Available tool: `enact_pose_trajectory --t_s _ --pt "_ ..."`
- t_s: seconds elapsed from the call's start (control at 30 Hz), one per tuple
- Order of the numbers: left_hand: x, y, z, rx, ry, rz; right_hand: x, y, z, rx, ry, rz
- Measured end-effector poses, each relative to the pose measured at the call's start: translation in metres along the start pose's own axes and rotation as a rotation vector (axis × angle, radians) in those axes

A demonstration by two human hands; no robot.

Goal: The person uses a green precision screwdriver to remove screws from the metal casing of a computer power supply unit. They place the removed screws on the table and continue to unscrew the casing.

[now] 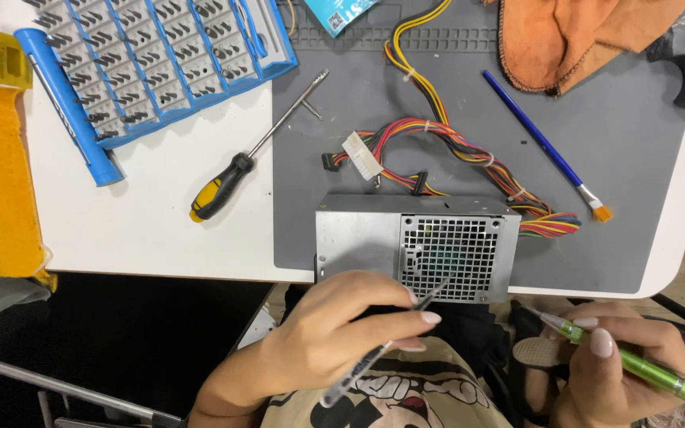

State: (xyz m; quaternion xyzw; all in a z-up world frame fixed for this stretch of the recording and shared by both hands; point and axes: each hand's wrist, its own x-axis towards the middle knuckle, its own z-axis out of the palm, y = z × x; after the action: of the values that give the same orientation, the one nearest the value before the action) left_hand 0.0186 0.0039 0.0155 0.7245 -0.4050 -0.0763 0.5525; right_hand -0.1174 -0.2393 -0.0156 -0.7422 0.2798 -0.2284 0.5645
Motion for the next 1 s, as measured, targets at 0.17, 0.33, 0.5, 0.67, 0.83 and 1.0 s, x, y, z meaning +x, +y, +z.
enact_pose_trajectory --t_s 0.17,0.33,0.5,0.67,0.83,1.0 --pt "0.013 -0.017 -0.038 0.283 0.093 -0.069 0.018 0.027 -0.010 -0.055 -0.007 -0.077" --pt "0.008 -0.040 -0.065 0.551 0.111 -0.157 0.021 0.014 -0.013 -0.098 -0.075 0.048" --pt "-0.003 -0.057 -0.073 0.538 0.095 -0.184 0.030 0.014 -0.014 -0.265 -0.138 0.046" --pt "-0.002 -0.049 -0.070 0.365 0.169 -0.166 0.048 0.007 -0.028 -0.283 -0.305 0.082" --pt "0.006 -0.020 -0.061 0.061 0.283 -0.225 0.040 0.015 -0.013 -0.200 -0.272 -0.013" --pt "0.021 -0.017 -0.037 -0.152 0.007 0.058 0.028 0.005 0.019 -0.115 0.004 0.003"
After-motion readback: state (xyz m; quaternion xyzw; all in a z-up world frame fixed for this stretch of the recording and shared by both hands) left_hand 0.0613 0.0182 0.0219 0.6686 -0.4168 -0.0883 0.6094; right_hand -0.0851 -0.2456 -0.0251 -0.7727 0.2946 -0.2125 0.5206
